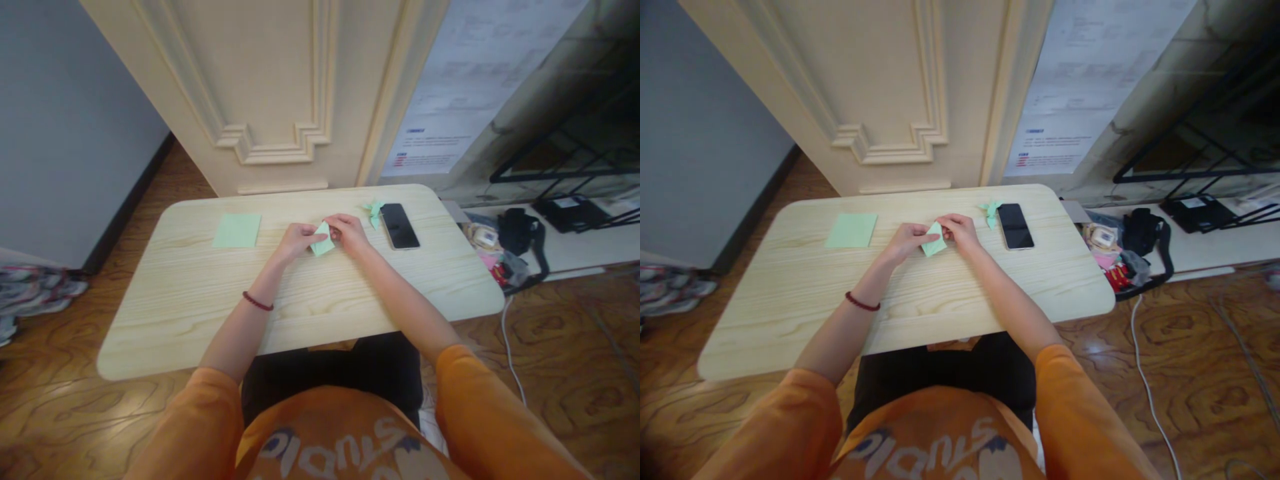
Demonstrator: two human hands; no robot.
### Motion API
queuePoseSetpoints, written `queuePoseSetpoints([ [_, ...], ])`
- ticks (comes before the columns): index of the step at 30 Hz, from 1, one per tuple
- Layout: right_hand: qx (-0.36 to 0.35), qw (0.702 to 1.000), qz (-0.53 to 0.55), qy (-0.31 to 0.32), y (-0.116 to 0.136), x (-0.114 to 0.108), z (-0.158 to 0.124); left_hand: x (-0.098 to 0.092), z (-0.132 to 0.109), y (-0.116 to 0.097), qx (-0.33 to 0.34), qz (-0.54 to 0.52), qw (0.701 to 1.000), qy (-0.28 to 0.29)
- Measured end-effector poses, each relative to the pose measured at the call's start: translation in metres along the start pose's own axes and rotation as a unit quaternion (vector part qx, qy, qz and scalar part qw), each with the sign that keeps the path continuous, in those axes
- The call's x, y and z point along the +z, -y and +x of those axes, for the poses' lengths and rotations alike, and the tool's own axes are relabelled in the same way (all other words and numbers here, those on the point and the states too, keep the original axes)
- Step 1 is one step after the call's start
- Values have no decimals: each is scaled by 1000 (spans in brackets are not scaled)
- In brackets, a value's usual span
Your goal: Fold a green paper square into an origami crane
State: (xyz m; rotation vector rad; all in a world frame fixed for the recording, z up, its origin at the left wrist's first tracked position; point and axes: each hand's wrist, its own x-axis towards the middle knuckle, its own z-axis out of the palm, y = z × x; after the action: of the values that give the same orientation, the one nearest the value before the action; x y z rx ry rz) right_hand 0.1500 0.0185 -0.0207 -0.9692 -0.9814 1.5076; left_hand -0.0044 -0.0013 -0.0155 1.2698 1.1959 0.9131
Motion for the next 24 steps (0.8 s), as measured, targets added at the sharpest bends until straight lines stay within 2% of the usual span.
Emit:
queuePoseSetpoints([
  [14, 24, 999, 31, -7, 3, 1, -1, 1, 0, -2, -14, 2, 1000, -18],
  [19, 5, 1000, 5, 22, 1, -1, -1, 2, 0, -1, -10, 0, 1000, -18],
  [24, -4, 1000, -6, 14, -1, -3, 0, 1, 2, 1, -19, 10, 999, -26],
])
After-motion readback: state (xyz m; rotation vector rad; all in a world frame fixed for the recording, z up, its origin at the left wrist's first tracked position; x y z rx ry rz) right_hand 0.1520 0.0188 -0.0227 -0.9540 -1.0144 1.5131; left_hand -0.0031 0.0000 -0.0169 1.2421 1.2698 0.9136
